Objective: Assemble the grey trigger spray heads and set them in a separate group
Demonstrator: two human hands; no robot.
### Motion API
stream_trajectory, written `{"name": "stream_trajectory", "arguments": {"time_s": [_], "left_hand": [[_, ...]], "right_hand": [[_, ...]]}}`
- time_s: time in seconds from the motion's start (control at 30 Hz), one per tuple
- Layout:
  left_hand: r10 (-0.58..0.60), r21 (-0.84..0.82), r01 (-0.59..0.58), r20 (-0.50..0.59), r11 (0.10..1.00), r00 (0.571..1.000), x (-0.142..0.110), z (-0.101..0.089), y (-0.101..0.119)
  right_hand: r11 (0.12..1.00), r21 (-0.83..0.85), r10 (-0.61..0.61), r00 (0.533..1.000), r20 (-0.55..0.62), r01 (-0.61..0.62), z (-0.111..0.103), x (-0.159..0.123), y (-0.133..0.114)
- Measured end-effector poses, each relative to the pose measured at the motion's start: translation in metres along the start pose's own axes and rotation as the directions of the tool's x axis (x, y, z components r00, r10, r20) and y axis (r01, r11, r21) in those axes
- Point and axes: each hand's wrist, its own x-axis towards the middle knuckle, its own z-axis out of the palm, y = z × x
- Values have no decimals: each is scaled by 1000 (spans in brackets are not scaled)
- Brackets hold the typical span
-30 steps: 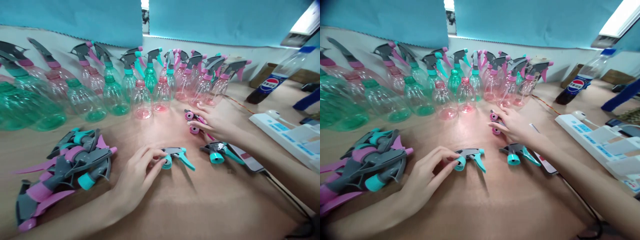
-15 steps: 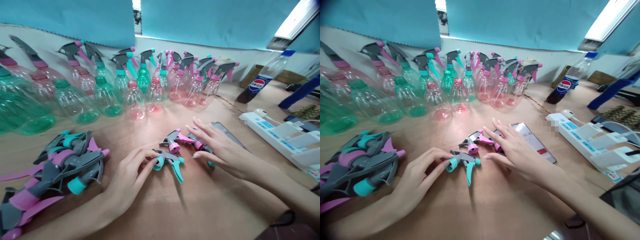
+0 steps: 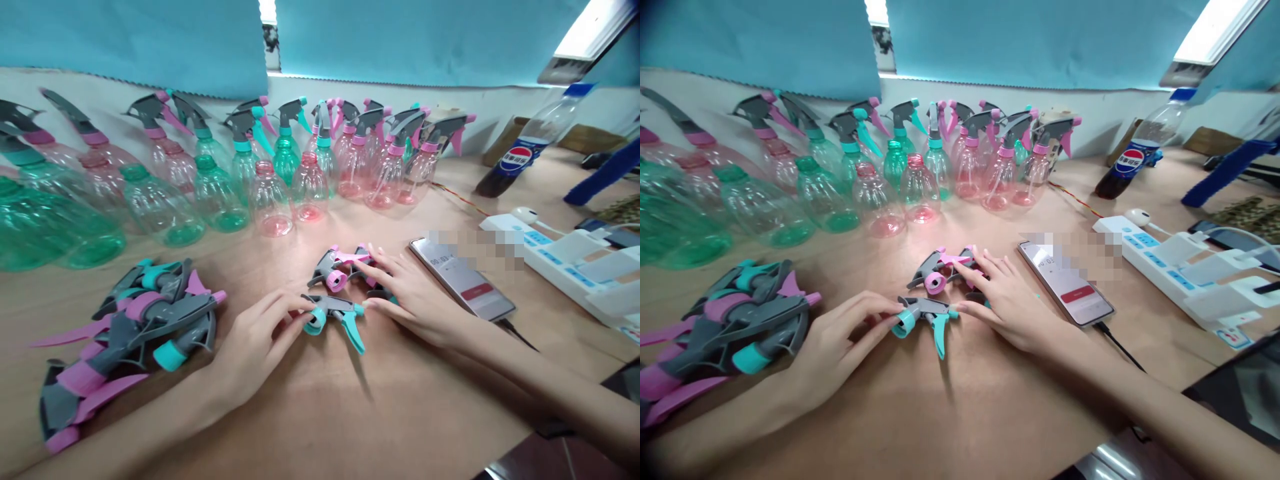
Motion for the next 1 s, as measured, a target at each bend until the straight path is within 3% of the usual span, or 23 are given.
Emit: {"name": "stream_trajectory", "arguments": {"time_s": [0.17,0.27,0.4,0.47,0.77,0.93,1.0], "left_hand": [[33,48,-32,-28,998,999,-5,-2,-1],[42,20,-41,-55,999,998,-5,-2,0],[-69,-56,63,-113,996,991,-3,-3,1],[-135,-97,122,-145,988,980,-3,-4,0],[-248,-212,205,-201,956,948,-5,1,-1],[-239,-238,199,-153,951,959,-6,4,3],[-182,-191,151,-157,970,971,-5,2,3]], "right_hand": [[994,-83,-81,995,-56,76,4,19,-7],[988,-49,-148,981,-128,143,0,23,-12],[898,103,-399,892,-214,427,-11,20,-28],[844,150,-469,845,-258,514,-12,18,-37],[864,278,-290,866,-408,421,21,18,-50],[857,364,-221,898,-380,365,21,21,-50],[865,364,-208,907,-366,345,21,21,-49]]}}
